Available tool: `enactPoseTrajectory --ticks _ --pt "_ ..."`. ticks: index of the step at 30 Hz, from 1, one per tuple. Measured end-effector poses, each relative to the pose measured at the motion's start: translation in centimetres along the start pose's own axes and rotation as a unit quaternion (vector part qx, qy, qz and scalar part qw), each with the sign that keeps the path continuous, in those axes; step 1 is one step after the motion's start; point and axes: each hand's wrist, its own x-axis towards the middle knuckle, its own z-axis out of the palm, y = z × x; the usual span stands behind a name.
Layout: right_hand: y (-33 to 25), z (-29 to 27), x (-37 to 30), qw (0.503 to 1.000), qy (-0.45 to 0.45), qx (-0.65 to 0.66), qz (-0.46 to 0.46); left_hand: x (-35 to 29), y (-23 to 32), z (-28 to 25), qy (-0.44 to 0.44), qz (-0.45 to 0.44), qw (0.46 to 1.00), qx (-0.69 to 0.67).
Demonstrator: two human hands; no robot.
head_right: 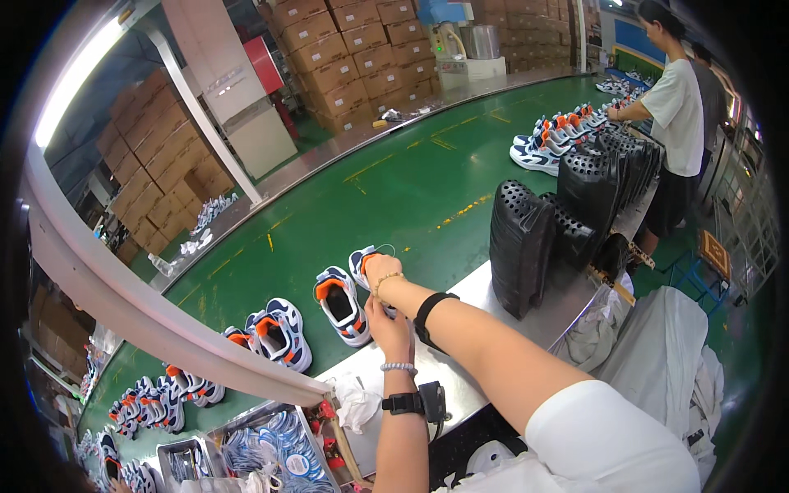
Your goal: Inspecting and organizing manufactured shoes on a conveyor line.
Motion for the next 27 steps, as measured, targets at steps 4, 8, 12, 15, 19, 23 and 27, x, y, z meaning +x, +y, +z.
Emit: enactPoseTrajectory --ticks 4,8,12,15,19,23,27 --pt "0.3 -0.6 0.1 0.999 -0.012 0.022 -0.024 -0.3 0.3 -0.3 0.014 0.015 1.000 0.015" --pt "0.3 -1.6 -0.6 0.999 0.005 0.007 -0.054 -0.2 0.3 -0.3 0.003 -0.005 1.000 0.029" --pt "0.0 -1.1 -0.3 0.996 0.016 -0.004 -0.082 0.0 -0.3 -0.1 0.002 0.036 0.999 0.037" --pt "-0.5 0.0 0.6 0.993 0.016 -0.005 -0.114 0.1 -0.8 0.0 -0.013 -0.012 0.998 -0.059" --pt "-1.5 0.6 1.8 0.995 0.023 0.023 -0.095 0.4 -1.1 -0.1 -0.016 -0.021 0.997 -0.075" --pt "0.4 -0.6 0.3 0.990 0.008 0.090 -0.109 0.2 -0.5 -0.4 0.004 0.007 1.000 -0.026" --pt "4.1 -1.2 -5.0 0.923 0.059 0.371 -0.080 0.2 1.1 -1.6 0.031 0.033 0.999 -0.005"
